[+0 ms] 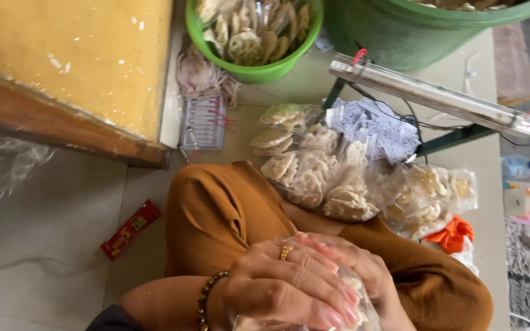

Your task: Manually filling small plastic bags with crackers and sealing them using a heat sealer.

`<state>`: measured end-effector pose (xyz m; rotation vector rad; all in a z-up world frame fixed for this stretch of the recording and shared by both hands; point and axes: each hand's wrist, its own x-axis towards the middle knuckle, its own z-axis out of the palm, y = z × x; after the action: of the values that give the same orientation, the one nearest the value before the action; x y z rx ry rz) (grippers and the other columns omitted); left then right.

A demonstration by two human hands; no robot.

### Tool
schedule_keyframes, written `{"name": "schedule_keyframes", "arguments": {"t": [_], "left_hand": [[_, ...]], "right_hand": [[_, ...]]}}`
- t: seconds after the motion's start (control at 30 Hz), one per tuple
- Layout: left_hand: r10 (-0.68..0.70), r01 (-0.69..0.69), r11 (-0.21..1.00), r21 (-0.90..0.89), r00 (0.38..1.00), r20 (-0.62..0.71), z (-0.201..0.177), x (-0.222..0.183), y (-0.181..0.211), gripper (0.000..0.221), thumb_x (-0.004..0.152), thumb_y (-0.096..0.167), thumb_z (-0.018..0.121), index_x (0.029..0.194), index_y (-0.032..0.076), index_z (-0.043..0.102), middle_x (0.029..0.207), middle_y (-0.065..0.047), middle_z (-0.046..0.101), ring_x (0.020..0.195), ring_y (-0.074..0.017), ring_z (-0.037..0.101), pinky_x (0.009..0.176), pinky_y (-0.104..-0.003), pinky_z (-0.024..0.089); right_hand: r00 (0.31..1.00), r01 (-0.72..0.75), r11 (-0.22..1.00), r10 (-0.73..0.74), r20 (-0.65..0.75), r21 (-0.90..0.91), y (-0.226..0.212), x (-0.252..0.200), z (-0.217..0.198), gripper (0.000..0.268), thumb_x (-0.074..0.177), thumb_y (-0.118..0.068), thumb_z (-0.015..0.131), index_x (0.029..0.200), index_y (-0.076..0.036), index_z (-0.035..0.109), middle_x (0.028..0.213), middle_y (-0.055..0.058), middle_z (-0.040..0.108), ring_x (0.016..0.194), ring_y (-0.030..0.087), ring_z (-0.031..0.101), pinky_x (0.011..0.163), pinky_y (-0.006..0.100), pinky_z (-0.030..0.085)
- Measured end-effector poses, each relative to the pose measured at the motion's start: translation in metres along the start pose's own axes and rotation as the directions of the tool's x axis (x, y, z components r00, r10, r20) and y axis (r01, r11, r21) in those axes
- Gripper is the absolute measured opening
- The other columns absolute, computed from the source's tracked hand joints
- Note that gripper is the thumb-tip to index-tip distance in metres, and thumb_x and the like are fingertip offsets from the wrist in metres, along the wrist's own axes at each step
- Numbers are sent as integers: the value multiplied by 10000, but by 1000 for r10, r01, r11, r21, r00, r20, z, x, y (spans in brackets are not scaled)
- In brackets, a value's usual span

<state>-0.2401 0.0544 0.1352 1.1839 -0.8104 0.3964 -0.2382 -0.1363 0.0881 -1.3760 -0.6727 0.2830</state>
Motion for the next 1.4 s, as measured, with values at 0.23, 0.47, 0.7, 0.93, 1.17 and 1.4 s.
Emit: {"name": "schedule_keyframes", "arguments": {"t": [0.23, 0.47, 0.7, 0.93, 1.17, 1.4], "left_hand": [[-454, 264, 840, -475, 821, -347, -76, -22, 58, 139, 1031, 209, 706, 1021, 77, 663, 981, -129, 731, 938, -310, 717, 898, -564, 594], [-235, 66, 961, -268, 701, -673, -200, -92, 30, 828, 736, 713, 302, 1380, 302, 622, 1550, 131, 571, 1628, -79, 444, 1604, -677, 52], [-803, 289, 422, -859, 558, -207, -74, -90, -102, 616, 1028, 615, 391, 1414, 180, 594, 1411, -77, 640, 1247, -274, 635, 1037, -493, 520], [-781, 755, 623, -204, 591, -199, -54, -49, -120, 562, 973, 464, 620, 1405, 109, 563, 1391, -139, 635, 1227, -241, 654, 1011, -384, 533], [-532, 350, 747, 565, 824, 193, -27, -44, -154, 983, 797, 634, 718, 1535, 69, 397, 1454, -260, 551, 1271, -447, 599, 1050, -556, 508], [-688, 687, 674, -271, 718, 108, -31, -23, -156, 715, 962, 99, 690, 1575, 63, 325, 1408, -274, 584, 1225, -383, 637, 1037, -478, 535]], "right_hand": [[945, -141, 988, 155, 289, -70, 5, 28, 7, 1003, 826, -406, 806, 1587, -34, 268, 1701, 201, 263, 1565, 355, 354, 1278, 508, 277], [992, -113, 994, 113, 63, 9, 47, 32, -9, 694, 942, -256, 681, 1535, -38, 394, 1655, 192, 347, 1481, 386, 467, 1255, 550, 396], [939, -325, 273, -22, -344, -906, 101, 31, -84, 525, 880, -241, 795, 1350, -40, 674, 1434, 212, 594, 1347, 445, 492, 1061, 663, 362], [881, -389, -37, 278, -383, -921, 117, 21, -100, 77, 894, -263, 716, 905, -227, 784, 1417, 66, 671, 1516, 408, 443, 1055, 889, 134], [991, -130, 284, 73, -114, -950, 11, 46, -77, 147, 813, -279, 801, 787, -228, 666, 1067, -73, 753, 1081, 252, 698, 971, 536, 466], [877, -95, 984, 11, -481, -151, 60, 32, -120, 548, 913, -239, 665, 1310, 123, 555, 1309, 265, 606, 1204, 347, 627, 1042, 512, 506]]}}
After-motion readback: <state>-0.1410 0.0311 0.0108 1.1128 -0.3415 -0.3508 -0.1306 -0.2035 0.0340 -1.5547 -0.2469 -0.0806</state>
